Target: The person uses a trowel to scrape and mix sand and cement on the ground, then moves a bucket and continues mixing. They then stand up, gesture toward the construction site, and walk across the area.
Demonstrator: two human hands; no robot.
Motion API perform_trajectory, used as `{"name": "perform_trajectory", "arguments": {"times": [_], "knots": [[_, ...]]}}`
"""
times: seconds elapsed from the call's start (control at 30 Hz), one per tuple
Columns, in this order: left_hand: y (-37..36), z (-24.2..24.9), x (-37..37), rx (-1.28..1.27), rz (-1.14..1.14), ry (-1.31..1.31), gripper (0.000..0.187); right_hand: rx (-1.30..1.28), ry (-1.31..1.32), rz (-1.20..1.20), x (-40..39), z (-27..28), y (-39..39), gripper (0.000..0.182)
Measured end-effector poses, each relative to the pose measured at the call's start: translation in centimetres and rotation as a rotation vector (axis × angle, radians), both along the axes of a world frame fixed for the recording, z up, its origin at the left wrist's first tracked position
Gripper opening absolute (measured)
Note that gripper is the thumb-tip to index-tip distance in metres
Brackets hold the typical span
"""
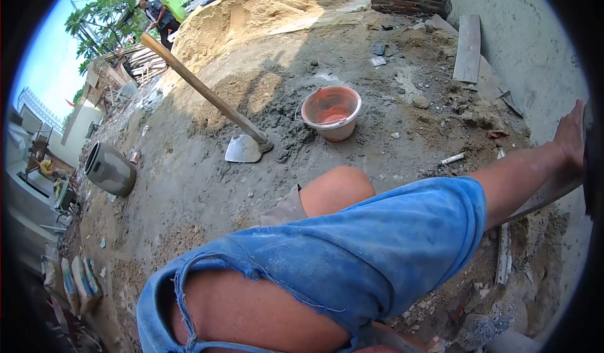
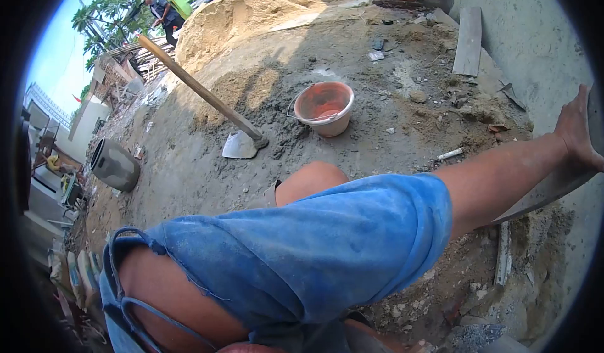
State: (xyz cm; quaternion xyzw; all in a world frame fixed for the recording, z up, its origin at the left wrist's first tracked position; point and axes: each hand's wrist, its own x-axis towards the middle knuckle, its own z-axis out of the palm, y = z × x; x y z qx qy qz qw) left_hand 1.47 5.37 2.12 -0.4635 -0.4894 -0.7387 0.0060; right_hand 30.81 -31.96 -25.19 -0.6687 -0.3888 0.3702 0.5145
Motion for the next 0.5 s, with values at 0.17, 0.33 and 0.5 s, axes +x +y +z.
{"name": "perform_trajectory", "arguments": {"times": [0.17, 0.33, 0.5], "knots": [[-1.7, -0.4, -0.7, -0.028, -0.055, -0.023, 0.130, -0.018, -0.009, 0.065, -1.0, -0.7, -0.4, 0.037], [-2.5, 0.0, -1.5, -0.051, -0.072, -0.012, 0.131, -0.026, -0.021, 0.110, -0.8, -1.3, -0.6, 0.035], [-4.2, 0.6, -1.1, -0.102, -0.110, 0.048, 0.132, 0.026, -0.115, 0.128, 1.9, -3.2, -1.4, 0.033]]}}
